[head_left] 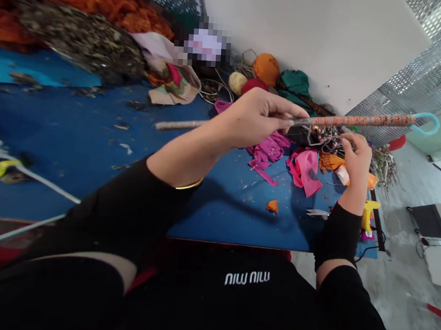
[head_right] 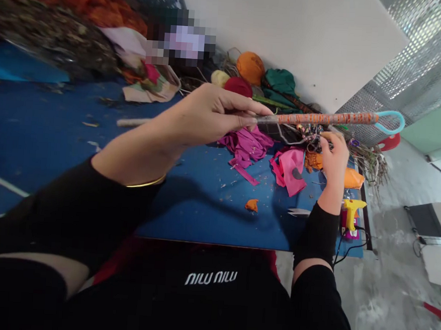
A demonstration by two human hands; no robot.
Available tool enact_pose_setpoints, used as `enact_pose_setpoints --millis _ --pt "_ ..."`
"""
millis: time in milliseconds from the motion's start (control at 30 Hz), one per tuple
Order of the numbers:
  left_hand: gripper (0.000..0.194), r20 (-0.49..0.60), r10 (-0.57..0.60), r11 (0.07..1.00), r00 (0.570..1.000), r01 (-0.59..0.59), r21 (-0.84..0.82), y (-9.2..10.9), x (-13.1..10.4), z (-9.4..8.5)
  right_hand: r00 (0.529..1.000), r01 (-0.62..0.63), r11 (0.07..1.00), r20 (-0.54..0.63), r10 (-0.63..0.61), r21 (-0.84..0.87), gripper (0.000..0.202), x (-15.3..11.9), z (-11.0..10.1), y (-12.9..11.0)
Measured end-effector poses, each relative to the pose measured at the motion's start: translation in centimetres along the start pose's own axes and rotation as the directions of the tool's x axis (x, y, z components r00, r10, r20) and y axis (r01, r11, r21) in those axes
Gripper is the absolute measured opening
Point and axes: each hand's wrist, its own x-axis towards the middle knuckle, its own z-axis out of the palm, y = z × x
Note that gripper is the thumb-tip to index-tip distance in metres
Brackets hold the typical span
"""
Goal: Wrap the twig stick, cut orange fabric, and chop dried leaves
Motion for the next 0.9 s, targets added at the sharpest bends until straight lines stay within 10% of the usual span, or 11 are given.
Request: enact_pose_setpoints --millis 133,367,500,567,700,900 --pt "0.035 -0.001 0.024 0.999 1.000 -0.024 -0.044 -0.5 0.2 0.8 0.986 0.142 0.896 0.015 -0.163 0.421 0.038 -1.4 2.8 -5.1" --pt "0.035 0.026 0.011 0.998 1.000 -0.010 -0.055 -0.6 0.3 1.3 0.972 -0.066 0.601 0.187 -0.142 0.797 0.057 -3.6 7.0 -8.3" --pt "0.038 -0.042 -0.038 0.999 0.998 0.037 -0.017 -0.7 0.2 0.8 0.941 -0.237 0.673 0.339 -0.021 0.700 0.055 -1.8 6.2 -4.9" --pt "0.038 -0.080 -0.056 0.998 0.995 0.058 0.016 -0.7 0.1 0.4 0.966 -0.254 0.735 0.123 0.228 0.629 0.063 -0.4 5.4 -1.8" --pt "0.037 -0.144 -0.054 0.999 0.988 0.054 -0.002 -0.1 0.0 -0.3 0.832 -0.233 0.843 -0.350 0.431 0.485 0.059 1.5 3.6 4.4" --pt "0.034 -0.260 -0.060 0.995 0.964 0.037 -0.092 0.5 -0.1 -1.3 0.863 -0.185 0.865 -0.344 0.370 0.467 0.074 2.1 1.1 7.8"
